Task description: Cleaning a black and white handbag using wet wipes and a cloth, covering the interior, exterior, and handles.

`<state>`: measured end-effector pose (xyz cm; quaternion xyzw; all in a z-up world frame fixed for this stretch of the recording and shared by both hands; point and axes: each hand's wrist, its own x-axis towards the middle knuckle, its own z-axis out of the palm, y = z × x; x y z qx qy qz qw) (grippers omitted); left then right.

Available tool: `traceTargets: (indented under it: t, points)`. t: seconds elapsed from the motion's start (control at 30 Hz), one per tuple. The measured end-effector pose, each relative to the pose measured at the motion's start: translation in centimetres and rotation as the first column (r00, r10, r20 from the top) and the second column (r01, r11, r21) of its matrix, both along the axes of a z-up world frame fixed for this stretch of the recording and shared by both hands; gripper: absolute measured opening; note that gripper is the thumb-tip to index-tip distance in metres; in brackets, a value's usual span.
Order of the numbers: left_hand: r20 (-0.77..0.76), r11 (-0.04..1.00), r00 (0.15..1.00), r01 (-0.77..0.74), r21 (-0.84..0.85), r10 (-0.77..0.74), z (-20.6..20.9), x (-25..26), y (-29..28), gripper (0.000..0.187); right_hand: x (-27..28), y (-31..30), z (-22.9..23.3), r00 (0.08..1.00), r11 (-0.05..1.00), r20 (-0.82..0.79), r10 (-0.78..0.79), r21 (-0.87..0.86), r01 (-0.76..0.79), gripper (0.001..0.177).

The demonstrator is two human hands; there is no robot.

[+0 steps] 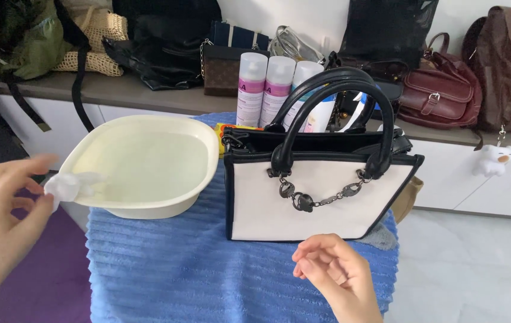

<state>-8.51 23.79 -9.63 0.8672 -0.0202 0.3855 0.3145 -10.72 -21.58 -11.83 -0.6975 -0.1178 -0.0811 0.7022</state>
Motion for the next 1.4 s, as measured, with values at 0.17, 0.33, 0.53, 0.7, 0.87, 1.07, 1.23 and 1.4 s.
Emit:
traceTargets:
  t: [0.17, 0.33, 0.53, 0.7, 0.87, 1.07, 1.23, 1.4]
  points:
    - [-0.029, 0.935, 0.991, -0.117, 0.334, 0.134, -1.1, 0.1, 1.0, 0.047, -0.2, -0.7, 0.1, 0.999, 1.000, 0.035, -0.020, 0.003, 0.020, 0.010]
    - [0.075, 0.984, 0.997, -0.045, 0.170, 0.033, 2.3, -2.4, -3.4, 0.061, 0.7, -3.0, 0.7, 0.954, 0.969, 0.173, -0.244, 0.006, 0.247, 0.011]
    - [0.256, 0.955, 0.938, 0.272, -0.121, -0.235, 4.7, -3.1, -12.8, 0.040, 4.2, -5.4, 4.1, 0.634, 0.753, 0.534, -0.560, 0.007, 0.658, 0.044]
    - [-0.227, 0.820, 0.822, 0.410, -0.399, -0.522, 2.5, -0.8, -19.1, 0.078, 6.2, -5.5, 4.2, 0.902, 0.911, -0.131, -0.412, -0.056, 0.408, 0.063]
    - [-0.255, 0.874, 0.850, 0.384, -0.299, -0.461, 2.6, -0.1, -21.7, 0.060, 5.6, -5.4, 5.0, 0.940, 0.944, -0.098, -0.328, 0.004, 0.330, 0.061]
    - [-0.160, 0.893, 0.901, 0.350, -0.284, -0.404, 2.5, 0.0, -22.1, 0.029, 5.6, -7.1, 4.6, 0.930, 0.911, 0.104, -0.353, -0.188, 0.367, 0.038]
    - [-0.089, 0.910, 0.952, 0.250, -0.332, -0.294, 2.4, -1.3, -21.4, 0.044, 3.7, -7.6, 6.3, 0.928, 0.908, 0.174, -0.329, -0.214, 0.362, 0.036]
    - [-0.072, 0.849, 0.970, 0.167, -0.500, -0.233, 3.9, -3.3, -21.5, 0.042, 2.0, -8.1, 6.0, 0.927, 0.898, 0.021, -0.375, -0.240, 0.369, 0.027]
